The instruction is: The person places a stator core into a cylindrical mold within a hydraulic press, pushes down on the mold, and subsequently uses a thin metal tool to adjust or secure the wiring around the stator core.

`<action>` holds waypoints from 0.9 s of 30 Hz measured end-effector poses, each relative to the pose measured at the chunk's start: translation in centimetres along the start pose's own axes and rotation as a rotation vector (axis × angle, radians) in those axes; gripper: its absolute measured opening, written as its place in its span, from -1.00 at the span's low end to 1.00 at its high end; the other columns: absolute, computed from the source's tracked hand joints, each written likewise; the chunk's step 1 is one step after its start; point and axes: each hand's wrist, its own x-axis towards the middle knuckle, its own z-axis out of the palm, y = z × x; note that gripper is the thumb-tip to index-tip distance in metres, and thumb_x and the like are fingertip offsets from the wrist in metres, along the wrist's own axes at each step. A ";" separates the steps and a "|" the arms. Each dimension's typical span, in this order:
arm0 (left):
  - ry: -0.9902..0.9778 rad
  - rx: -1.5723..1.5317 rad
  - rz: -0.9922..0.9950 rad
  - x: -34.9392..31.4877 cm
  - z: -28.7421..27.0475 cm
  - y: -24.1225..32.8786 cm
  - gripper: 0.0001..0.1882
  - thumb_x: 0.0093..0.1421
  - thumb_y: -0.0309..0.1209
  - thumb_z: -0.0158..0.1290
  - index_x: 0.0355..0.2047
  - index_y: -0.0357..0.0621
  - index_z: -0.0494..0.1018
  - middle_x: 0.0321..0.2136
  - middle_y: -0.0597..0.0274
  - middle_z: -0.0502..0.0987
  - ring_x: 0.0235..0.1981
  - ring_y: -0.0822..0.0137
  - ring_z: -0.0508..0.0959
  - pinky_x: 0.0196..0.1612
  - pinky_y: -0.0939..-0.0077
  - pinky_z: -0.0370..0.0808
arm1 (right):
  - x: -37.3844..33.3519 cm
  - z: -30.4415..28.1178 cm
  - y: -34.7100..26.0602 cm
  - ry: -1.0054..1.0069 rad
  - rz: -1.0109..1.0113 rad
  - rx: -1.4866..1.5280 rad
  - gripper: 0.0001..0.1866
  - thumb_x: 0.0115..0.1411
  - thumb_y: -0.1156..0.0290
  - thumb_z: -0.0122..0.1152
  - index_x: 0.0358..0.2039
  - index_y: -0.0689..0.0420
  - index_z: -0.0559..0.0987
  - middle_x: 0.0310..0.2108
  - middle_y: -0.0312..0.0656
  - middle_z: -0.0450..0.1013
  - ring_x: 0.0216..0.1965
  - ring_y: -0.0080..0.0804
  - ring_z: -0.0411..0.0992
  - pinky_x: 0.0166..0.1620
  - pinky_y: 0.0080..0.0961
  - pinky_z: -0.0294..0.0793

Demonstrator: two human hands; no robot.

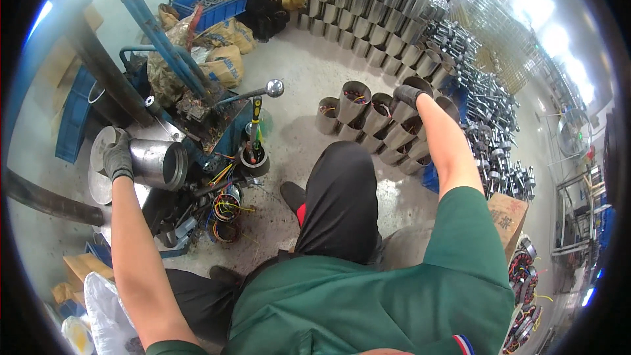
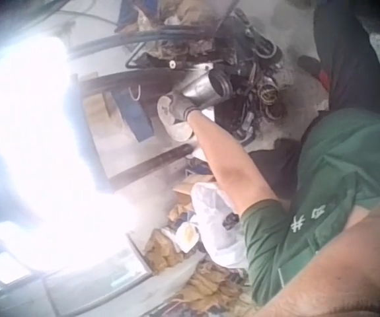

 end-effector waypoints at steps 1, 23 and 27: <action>-0.011 -0.011 0.012 -0.1 0.9 1.1 0.00 0.17 0.40 -0.02 0.19 -0.36 0.48 0.34 -0.21 0.32 0.46 0.00 0.17 0.50 0.20 -0.04 | 1.1 0.5 2.6 0.048 0.041 -0.029 -0.53 -0.05 0.10 0.26 -0.18 0.14 0.70 -0.03 0.00 0.61 0.01 -0.12 0.55 0.02 -0.27 0.48; -0.181 0.001 0.083 0.1 1.1 0.3 -0.13 0.28 0.37 -0.13 0.38 0.06 0.34 0.45 0.07 0.20 0.50 0.11 0.11 0.50 -0.11 -0.12 | -8.9 1.4 -14.5 0.382 -0.719 0.822 -0.77 0.23 0.39 0.31 -0.15 0.22 0.64 -0.15 0.03 0.63 -0.11 -0.11 0.62 0.00 -0.22 0.58; 0.414 -0.324 0.284 -5.0 1.1 0.7 -0.56 0.41 -0.01 -0.04 -0.08 -0.12 0.58 -0.17 -0.12 0.64 -0.12 -0.12 0.62 0.07 0.08 0.47 | -21.6 0.1 -28.1 -0.100 -1.275 0.779 -0.64 0.34 0.31 0.27 0.08 0.19 0.59 -0.06 -0.20 0.58 -0.04 -0.49 0.49 0.07 -0.49 0.49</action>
